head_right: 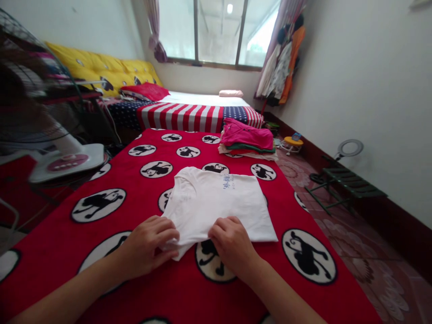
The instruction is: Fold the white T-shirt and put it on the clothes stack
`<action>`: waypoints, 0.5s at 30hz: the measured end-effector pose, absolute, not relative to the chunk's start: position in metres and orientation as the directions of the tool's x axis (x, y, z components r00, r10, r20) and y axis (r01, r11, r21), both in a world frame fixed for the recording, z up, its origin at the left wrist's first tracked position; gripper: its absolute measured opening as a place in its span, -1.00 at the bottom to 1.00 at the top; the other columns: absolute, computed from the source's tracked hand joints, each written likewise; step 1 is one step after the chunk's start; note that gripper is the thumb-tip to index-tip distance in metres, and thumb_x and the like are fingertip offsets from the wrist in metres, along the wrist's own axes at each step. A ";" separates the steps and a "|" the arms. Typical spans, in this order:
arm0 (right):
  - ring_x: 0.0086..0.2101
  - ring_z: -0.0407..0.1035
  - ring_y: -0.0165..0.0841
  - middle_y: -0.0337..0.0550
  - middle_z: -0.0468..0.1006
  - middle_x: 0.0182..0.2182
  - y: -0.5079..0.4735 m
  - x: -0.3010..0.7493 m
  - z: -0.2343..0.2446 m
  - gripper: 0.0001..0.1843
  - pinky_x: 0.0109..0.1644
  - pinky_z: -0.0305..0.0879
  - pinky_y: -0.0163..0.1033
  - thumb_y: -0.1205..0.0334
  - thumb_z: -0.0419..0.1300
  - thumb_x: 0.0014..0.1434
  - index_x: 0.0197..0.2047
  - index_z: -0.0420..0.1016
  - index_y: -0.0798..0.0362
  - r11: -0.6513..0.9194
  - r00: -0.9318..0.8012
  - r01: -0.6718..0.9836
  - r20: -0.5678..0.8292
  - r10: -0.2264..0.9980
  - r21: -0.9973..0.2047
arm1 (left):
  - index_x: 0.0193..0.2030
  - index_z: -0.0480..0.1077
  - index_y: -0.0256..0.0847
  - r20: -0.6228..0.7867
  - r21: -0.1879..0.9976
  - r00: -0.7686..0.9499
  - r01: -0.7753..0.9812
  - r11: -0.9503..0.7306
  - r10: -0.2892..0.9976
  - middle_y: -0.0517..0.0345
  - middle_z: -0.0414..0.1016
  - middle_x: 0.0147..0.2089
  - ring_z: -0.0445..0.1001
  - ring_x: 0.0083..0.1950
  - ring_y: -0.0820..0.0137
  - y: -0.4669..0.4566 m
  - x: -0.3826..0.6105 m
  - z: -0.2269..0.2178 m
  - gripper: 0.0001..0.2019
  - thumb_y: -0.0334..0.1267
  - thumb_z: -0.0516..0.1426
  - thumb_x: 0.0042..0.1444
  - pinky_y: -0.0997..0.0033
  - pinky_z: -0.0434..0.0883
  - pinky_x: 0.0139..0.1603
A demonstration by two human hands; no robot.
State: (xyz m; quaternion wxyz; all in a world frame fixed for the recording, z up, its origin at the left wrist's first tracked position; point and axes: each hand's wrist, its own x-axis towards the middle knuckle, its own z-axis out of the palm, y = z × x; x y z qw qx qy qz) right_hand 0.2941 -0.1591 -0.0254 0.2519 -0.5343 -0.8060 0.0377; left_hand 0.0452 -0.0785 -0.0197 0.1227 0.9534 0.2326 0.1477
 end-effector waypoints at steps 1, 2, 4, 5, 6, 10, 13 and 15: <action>-0.34 0.28 -0.36 -0.18 0.45 -0.40 -0.158 0.294 -0.025 -0.86 -0.15 0.11 -0.20 0.43 0.07 0.21 -0.35 0.40 0.06 0.428 -0.296 0.840 0.379 0.877 -0.335 | -0.24 0.39 -0.14 0.211 0.310 0.844 0.421 -0.852 0.494 0.13 0.44 -0.24 0.34 -0.23 0.31 -0.077 0.045 -0.022 -0.87 -0.19 0.20 0.10 0.29 0.22 -0.17; -0.34 0.28 -0.36 -0.18 0.45 -0.40 -0.157 0.294 -0.024 -0.86 -0.15 0.11 -0.21 0.43 0.07 0.20 -0.35 0.39 0.06 0.426 -0.285 0.837 0.389 0.876 -0.345 | -0.25 0.39 -0.13 0.194 0.323 0.838 0.436 -0.840 0.510 0.15 0.45 -0.25 0.34 -0.24 0.32 -0.075 0.046 -0.023 -0.87 -0.20 0.22 0.08 0.31 0.22 -0.18; -0.35 0.28 -0.37 -0.20 0.44 -0.41 -0.156 0.295 -0.022 -0.86 -0.16 0.11 -0.21 0.46 0.09 0.16 -0.35 0.38 0.05 0.416 -0.256 0.827 0.405 0.878 -0.378 | -0.24 0.39 -0.13 0.146 0.371 0.818 0.476 -0.797 0.556 0.19 0.46 -0.28 0.36 -0.24 0.33 -0.073 0.047 -0.024 -0.84 -0.25 0.25 0.05 0.35 0.23 -0.19; -0.36 0.28 -0.37 -0.20 0.43 -0.42 -0.156 0.295 -0.021 -0.86 -0.16 0.12 -0.22 0.46 0.09 0.15 -0.36 0.37 0.05 0.409 -0.240 0.821 0.410 0.880 -0.398 | -0.22 0.38 -0.14 0.116 0.402 0.805 0.497 -0.769 0.581 0.20 0.46 -0.30 0.36 -0.24 0.34 -0.073 0.048 -0.023 -0.81 -0.28 0.27 0.02 0.37 0.23 -0.19; -0.36 0.27 -0.38 -0.21 0.43 -0.42 -0.157 0.295 -0.019 -0.86 -0.17 0.12 -0.22 0.47 0.10 0.14 -0.36 0.37 0.04 0.402 -0.223 0.814 0.413 0.883 -0.419 | -0.21 0.37 -0.14 0.087 0.431 0.792 0.517 -0.739 0.604 0.22 0.46 -0.30 0.37 -0.24 0.35 -0.073 0.049 -0.021 -0.78 -0.32 0.28 0.00 0.38 0.23 -0.19; -0.35 0.28 -0.37 -0.22 0.43 -0.41 -0.158 0.296 -0.017 -0.87 -0.16 0.14 -0.22 0.46 0.12 0.13 -0.35 0.36 0.04 0.388 -0.181 0.787 0.421 0.889 -0.480 | -0.17 0.36 -0.12 0.032 0.478 0.753 0.566 -0.672 0.657 0.23 0.46 -0.25 0.38 -0.20 0.32 -0.075 0.048 -0.014 -0.68 -0.33 0.31 -0.09 0.34 0.23 -0.14; -0.30 0.30 -0.35 -0.20 0.44 -0.37 -0.158 0.295 -0.019 -0.87 -0.13 0.15 -0.20 0.45 0.12 0.13 -0.32 0.37 0.03 0.392 -0.181 0.781 0.425 0.887 -0.487 | -0.17 0.35 -0.11 0.075 0.450 0.712 0.600 -0.661 0.698 0.18 0.43 -0.15 0.37 -0.11 0.25 -0.076 0.045 -0.015 -0.62 -0.28 0.34 -0.16 0.27 0.22 -0.07; -0.24 0.31 -0.32 -0.16 0.45 -0.29 -0.158 0.291 -0.020 -0.87 -0.09 0.16 -0.18 0.42 0.16 0.12 -0.26 0.41 0.02 0.408 -0.206 0.782 0.422 0.883 -0.471 | -0.18 0.35 -0.11 0.096 0.435 0.685 0.624 -0.649 0.722 0.15 0.42 -0.12 0.36 -0.09 0.22 -0.077 0.042 -0.017 -0.62 -0.27 0.33 -0.17 0.24 0.23 -0.07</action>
